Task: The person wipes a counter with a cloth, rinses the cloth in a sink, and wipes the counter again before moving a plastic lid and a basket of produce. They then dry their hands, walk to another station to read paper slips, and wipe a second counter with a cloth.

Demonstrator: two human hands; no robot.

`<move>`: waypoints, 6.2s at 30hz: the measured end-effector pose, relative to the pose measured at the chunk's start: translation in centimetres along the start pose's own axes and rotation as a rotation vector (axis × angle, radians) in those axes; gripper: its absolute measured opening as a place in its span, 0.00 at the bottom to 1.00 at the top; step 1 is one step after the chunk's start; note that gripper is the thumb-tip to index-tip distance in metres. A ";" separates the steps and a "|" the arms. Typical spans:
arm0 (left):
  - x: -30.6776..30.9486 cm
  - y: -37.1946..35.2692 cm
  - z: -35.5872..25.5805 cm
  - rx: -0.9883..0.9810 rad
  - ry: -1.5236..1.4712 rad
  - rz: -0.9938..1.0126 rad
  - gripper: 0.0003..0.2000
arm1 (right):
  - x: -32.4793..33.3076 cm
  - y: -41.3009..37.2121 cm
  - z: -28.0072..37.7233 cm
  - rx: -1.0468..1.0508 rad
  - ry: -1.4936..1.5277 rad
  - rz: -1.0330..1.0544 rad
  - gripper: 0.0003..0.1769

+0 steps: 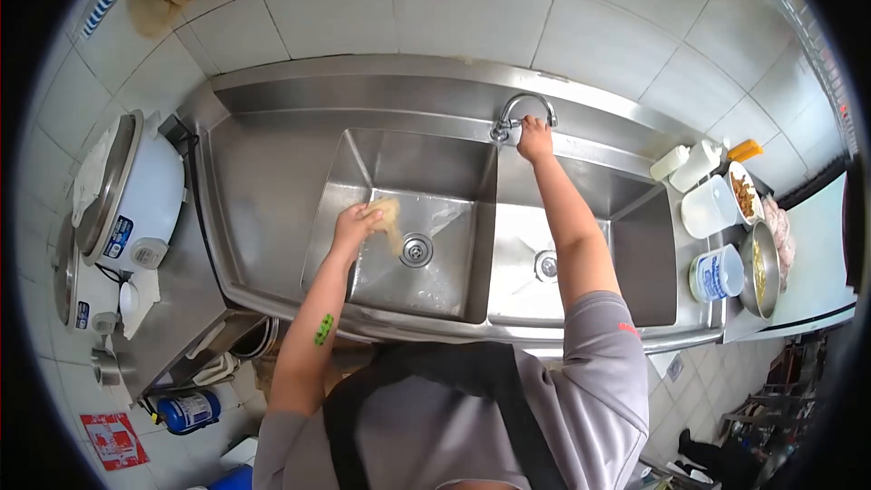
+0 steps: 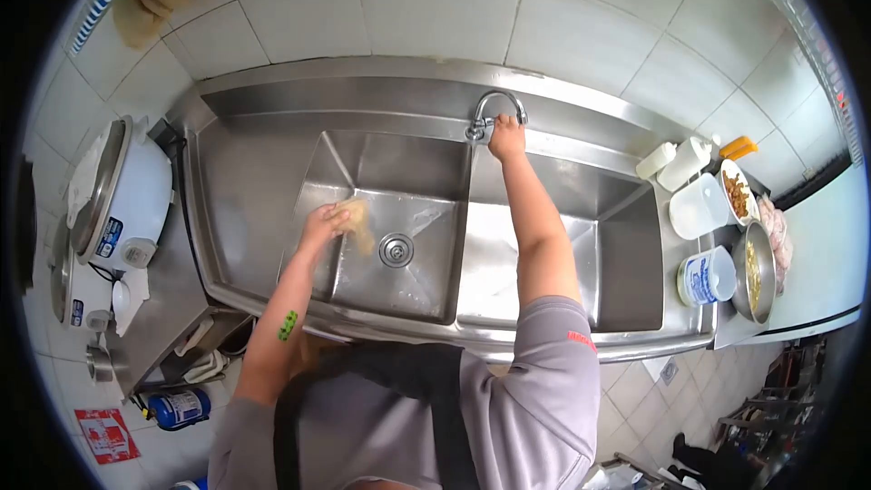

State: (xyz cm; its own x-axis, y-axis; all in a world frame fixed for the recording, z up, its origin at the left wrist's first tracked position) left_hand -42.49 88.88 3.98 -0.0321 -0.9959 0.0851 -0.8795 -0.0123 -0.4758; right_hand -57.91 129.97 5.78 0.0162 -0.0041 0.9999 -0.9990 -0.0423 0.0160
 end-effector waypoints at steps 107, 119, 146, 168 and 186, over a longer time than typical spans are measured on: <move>-19.5 10.2 -8.5 0.008 -0.129 0.512 0.23 | -8.8 -4.8 5.2 -0.500 1.359 -0.171 0.25; -13.0 3.6 -5.6 0.162 -0.027 0.839 0.28 | 4.1 -7.4 20.1 0.297 1.457 0.041 0.08; -7.8 4.1 -0.9 -0.530 0.388 -0.014 0.14 | 0.4 -7.2 29.4 0.115 1.480 0.336 0.15; -12.7 -3.0 -3.8 0.160 -0.119 0.652 0.06 | 6.3 -9.5 27.7 0.296 1.944 0.750 0.14; -5.3 0.6 9.5 0.320 0.455 0.254 0.36 | -7.5 -7.8 8.1 -0.465 1.850 -0.403 0.10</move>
State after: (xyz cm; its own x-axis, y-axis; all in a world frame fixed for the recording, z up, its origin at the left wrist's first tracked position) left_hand -38.29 93.31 -5.09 -0.4836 -0.8338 0.2663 -0.6338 0.1237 -0.7635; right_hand -49.89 122.24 -1.89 0.4626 0.8357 -0.2961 -0.8852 0.4539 -0.1020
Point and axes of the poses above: each hand's wrist, its own y-axis towards the middle knuckle, its own x-axis out of the back of the hand, z = x × y, the point moved 7 cm from there along y, towards the middle knuckle, and after that the axes turned 7 degrees about x, right-handed, at the moved point
